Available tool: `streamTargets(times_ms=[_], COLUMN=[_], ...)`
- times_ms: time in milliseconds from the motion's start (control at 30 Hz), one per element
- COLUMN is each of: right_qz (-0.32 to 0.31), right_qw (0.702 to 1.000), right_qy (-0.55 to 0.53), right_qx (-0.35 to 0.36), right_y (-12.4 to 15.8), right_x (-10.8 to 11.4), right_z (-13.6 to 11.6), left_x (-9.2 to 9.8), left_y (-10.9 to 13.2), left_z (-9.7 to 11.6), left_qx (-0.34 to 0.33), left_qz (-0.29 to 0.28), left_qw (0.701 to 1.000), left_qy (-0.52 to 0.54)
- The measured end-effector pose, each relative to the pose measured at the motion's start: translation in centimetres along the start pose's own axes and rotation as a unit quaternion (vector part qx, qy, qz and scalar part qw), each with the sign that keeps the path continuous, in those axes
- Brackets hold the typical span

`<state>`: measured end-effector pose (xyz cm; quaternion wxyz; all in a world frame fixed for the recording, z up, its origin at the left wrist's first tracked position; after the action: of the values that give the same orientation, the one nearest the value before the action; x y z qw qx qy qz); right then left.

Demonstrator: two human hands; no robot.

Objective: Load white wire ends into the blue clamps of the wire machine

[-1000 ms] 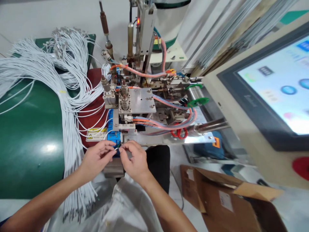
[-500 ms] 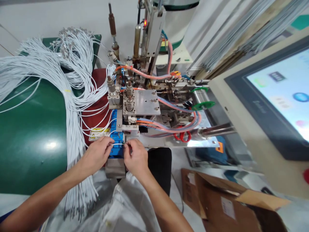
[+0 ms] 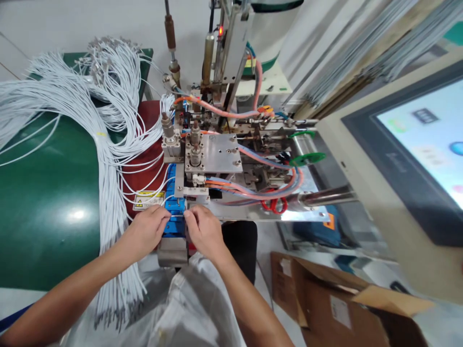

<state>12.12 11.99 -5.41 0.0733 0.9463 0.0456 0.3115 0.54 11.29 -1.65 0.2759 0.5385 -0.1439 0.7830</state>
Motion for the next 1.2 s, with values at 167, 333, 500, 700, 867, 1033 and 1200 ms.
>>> streamTargets(times_ms=[167, 333, 500, 700, 867, 1033, 1200], right_qz=[0.075, 0.066, 0.113, 0.145, 0.126, 0.103, 0.065], right_qw=[0.997, 0.997, 0.983, 0.960, 0.958, 0.959, 0.956], right_qy=[-0.017, -0.043, -0.120, -0.222, -0.249, -0.260, -0.287], right_qx=[-0.011, -0.022, -0.075, -0.089, -0.073, -0.055, -0.011], right_y=[-0.1, -0.3, -0.2, 0.8, 1.2, 1.7, 3.3], right_x=[-0.5, -0.8, 1.6, 3.6, 3.5, 3.2, 2.8], right_z=[0.3, 0.8, 2.0, 3.3, 3.0, 2.2, 1.0], left_x=[0.1, 0.1, 0.5, 1.9, 0.4, 0.2, 1.3], left_y=[0.4, 0.8, 2.0, 5.8, 7.6, 6.5, 5.0], left_z=[0.7, 0.9, 1.2, 1.6, 1.8, 2.7, 2.9], left_qx=[-0.018, -0.037, -0.132, -0.199, -0.192, -0.205, -0.169], left_qz=[0.004, 0.021, 0.046, -0.016, -0.142, -0.125, -0.001], left_qw=[0.998, 0.995, 0.987, 0.979, 0.971, 0.971, 0.982], left_qy=[-0.054, -0.090, -0.081, -0.038, 0.003, 0.016, 0.081])
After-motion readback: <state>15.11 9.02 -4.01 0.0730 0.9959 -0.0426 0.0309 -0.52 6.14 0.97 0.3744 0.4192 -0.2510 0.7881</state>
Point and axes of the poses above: each hand's wrist, its own y-axis away from the middle knuckle, its own x-axis out of the back of the hand, z = x × y, the point moved 9 cm from there along -y, towards the middle knuckle, and after that the axes turned 14 degrees about -x, right-handed, at the moved point
